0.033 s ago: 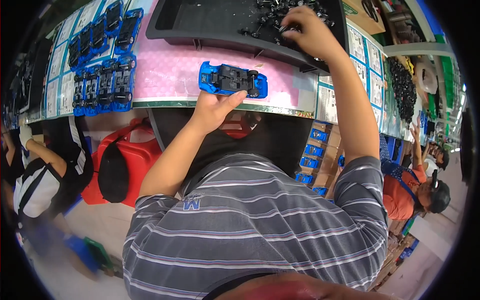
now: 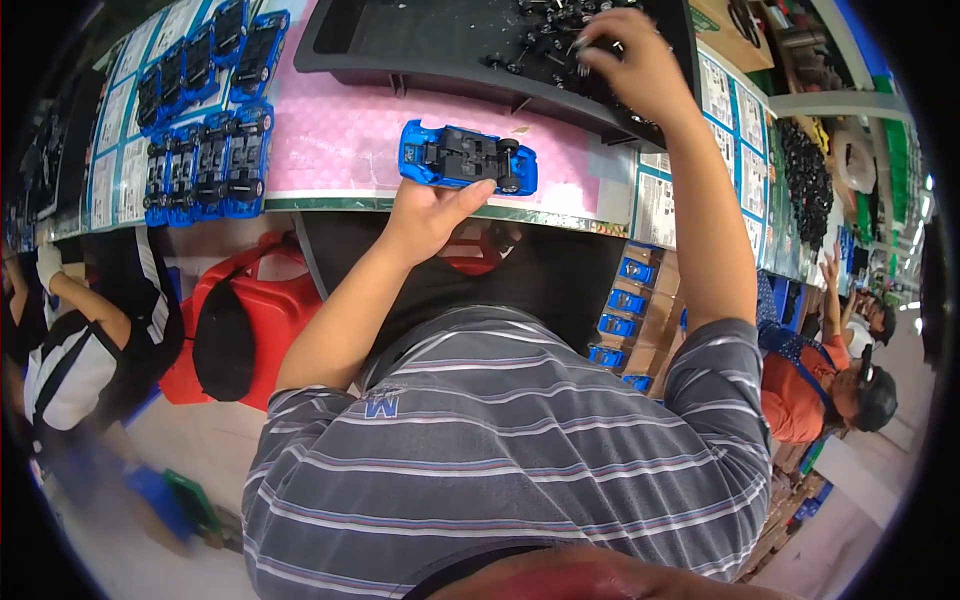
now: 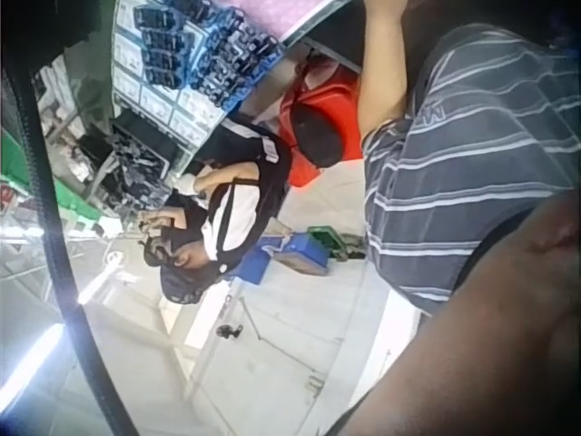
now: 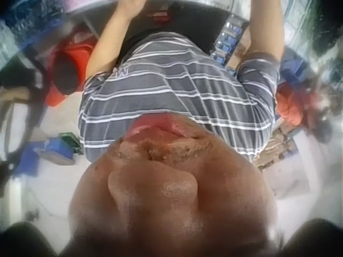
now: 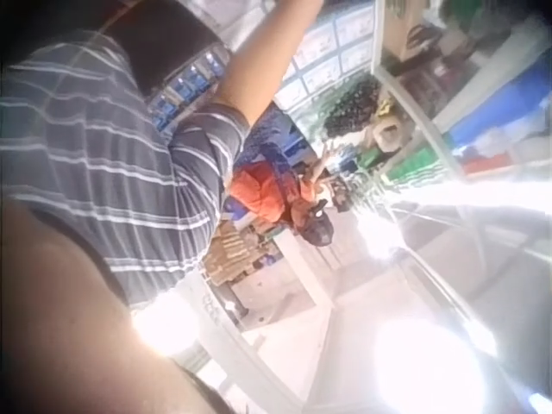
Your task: The person assembles toy cars by attaching wheel axles from a tray onto toy car chassis by hand and placing the assembled cars on the table.
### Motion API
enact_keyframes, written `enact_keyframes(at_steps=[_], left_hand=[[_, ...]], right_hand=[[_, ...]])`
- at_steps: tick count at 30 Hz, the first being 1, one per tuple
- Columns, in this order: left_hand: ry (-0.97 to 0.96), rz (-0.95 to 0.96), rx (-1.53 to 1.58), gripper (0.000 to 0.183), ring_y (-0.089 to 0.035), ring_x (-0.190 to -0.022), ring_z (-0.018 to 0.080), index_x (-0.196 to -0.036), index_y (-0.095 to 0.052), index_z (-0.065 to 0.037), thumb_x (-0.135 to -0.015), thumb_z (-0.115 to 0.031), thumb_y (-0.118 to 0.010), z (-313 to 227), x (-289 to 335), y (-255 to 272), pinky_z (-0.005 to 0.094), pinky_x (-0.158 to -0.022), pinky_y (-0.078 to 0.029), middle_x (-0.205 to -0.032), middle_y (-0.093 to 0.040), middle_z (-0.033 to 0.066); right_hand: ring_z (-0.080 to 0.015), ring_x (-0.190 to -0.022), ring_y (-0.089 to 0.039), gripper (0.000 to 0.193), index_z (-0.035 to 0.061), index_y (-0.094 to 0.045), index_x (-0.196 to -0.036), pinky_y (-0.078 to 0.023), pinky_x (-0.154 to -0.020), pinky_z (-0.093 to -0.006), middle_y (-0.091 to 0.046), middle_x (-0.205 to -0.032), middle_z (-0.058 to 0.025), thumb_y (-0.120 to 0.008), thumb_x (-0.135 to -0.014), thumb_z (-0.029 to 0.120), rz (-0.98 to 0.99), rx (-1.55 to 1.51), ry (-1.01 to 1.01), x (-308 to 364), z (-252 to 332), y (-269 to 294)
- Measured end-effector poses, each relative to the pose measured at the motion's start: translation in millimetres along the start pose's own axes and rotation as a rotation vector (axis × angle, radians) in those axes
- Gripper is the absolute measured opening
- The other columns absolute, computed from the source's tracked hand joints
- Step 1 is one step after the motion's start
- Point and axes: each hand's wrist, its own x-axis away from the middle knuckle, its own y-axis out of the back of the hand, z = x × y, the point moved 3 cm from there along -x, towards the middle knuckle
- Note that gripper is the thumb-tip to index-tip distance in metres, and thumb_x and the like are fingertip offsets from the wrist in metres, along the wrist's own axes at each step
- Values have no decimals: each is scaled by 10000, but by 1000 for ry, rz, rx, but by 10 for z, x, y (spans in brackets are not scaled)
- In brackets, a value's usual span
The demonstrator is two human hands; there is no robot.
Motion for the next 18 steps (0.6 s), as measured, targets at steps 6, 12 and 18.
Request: enact_keyframes(at_steps=[6, 12, 18], left_hand=[[31, -11, 90, 279, -616, -984, 136, -1205, -609, -33, -944, -90, -690, 10, 16, 62, 312, -889, -502, -1121, -658, 43], [46, 6, 39, 305, -625, -946, 144, -1243, -577, -42, -955, -83, -668, 10, 47, 68, 310, -843, -527, -1117, -648, 50], [86, 89, -35, 403, -634, -1072, 162, -1253, -583, -8, -910, -134, -752, -54, 31, 23, 336, -950, -504, -1159, -674, 63]], right_hand=[[-362, -834, -665, 72, -33, -695, -886, -529, -764, -395, -676, -889, -169, -700, -830, 12, -493, 252, -49, 172, 510, 412], [-98, -820, -670, 192, -40, -693, -1089, -534, -784, -230, -724, -888, -54, -705, -949, 89, -388, -590, -347, 551, 454, 223], [-217, -772, -697, 170, 22, -700, -985, -552, -697, -318, -709, -858, -101, -763, -832, 58, -215, -434, -46, 666, 1538, -241]])
